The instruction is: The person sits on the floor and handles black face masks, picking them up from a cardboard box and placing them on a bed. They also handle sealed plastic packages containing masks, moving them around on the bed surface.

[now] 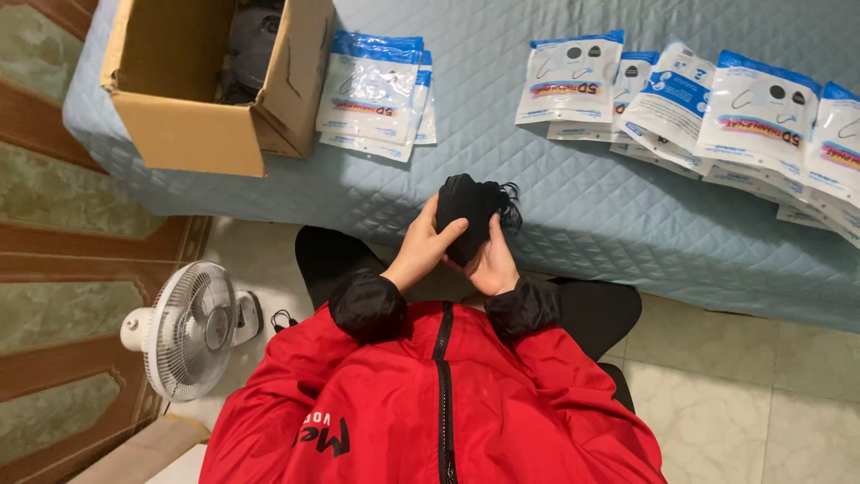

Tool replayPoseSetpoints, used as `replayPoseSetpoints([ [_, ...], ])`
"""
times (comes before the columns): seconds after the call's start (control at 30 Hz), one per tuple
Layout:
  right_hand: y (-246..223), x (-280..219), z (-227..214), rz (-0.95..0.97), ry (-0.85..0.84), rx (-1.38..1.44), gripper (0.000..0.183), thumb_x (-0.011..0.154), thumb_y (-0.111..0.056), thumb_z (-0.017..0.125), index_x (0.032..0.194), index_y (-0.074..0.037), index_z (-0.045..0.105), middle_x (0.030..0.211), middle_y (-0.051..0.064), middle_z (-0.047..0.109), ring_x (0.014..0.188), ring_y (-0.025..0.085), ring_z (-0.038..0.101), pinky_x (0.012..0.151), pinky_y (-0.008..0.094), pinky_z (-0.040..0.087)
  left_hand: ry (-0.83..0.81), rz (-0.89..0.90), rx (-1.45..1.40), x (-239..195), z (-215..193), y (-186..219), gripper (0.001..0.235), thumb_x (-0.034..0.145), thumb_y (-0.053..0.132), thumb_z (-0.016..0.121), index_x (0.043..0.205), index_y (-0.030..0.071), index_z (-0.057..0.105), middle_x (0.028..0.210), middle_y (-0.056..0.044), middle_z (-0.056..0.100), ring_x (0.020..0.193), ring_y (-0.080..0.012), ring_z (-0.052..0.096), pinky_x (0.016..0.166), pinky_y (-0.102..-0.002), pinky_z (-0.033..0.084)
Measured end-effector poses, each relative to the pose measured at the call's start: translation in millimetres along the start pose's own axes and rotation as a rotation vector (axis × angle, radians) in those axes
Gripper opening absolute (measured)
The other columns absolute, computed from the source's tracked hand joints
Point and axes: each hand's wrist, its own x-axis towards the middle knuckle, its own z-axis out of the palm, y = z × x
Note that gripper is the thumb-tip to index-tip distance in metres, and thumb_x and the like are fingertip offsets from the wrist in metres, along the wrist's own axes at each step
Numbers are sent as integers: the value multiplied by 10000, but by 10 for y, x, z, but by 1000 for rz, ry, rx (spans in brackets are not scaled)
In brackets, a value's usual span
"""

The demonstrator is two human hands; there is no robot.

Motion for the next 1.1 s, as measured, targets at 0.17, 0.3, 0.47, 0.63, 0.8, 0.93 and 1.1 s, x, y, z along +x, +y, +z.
replayPoseSetpoints([
  [0.17, -168, -275, -20, 59, -115, 47, 876, 925, -792, 439, 1295, -20, 623, 1249, 240, 682, 1219, 438, 608, 1131, 680, 385, 38, 57, 129, 581, -60, -243, 509, 822, 296, 808, 1293, 154, 675, 1049, -211, 744, 1048, -403, 705, 823, -496, 550],
  [0.3, -308, -502, -10, 144, -367, -179, 809, 993, -663, 415, 1440, 0, 534, 1439, 284, 572, 1359, 426, 536, 1140, 618, 391, 167, 264, 510, 707, -28, 235, 457, 832, 295, 756, 1265, 195, 645, 923, -178, 755, 896, -397, 738, 717, -506, 564],
  [0.47, -775, -152, -141, 13, -478, -243, 815, 1020, -685, 324, 1452, -19, 510, 1447, 250, 573, 1391, 399, 514, 1174, 591, 367, 347, 933, 962, 951, 440, -160, 542, 746, 178, 753, 1277, 211, 647, 1121, -16, 722, 1007, -217, 716, 827, -350, 587],
  [0.63, -1276, 264, -493, 105, -504, 202, 813, 934, -693, 530, 1398, -26, 545, 1325, 97, 606, 1146, 244, 633, 1096, 548, 435, 151, 1266, 1119, 906, 783, -392, 353, 917, 400, 683, 1166, 153, 641, 1191, -115, 678, 1144, -341, 656, 1008, -485, 490],
  [0.8, -1333, 692, -1089, -104, -537, 245, 658, 1014, -490, 496, 1513, -63, 459, 1490, 245, 508, 1339, 406, 534, 1206, 618, 297, 138, 1298, 1095, 832, 769, -113, 235, 928, 233, 684, 1142, 144, 644, 1205, -115, 682, 1181, -343, 643, 1045, -506, 461],
  [0.93, -1457, 990, -1479, -150, -420, 252, 535, 1034, -203, 524, 1533, -36, 426, 1534, 298, 435, 1379, 410, 511, 1212, 591, 343, -39, 1193, 1030, 883, 781, -145, 503, 738, 235, 853, 1194, 160, 654, 1270, -95, 673, 1224, -324, 624, 1064, -499, 449],
  [1.1, -1437, -15, -253, -174, -342, -47, 512, 1026, -379, 596, 1402, -30, 582, 1392, 244, 606, 1263, 372, 614, 1113, 523, 474, -15, 963, 685, 1015, 590, -276, 421, 856, 255, 802, 1244, 153, 673, 1203, -86, 690, 1165, -310, 652, 1043, -481, 462],
])
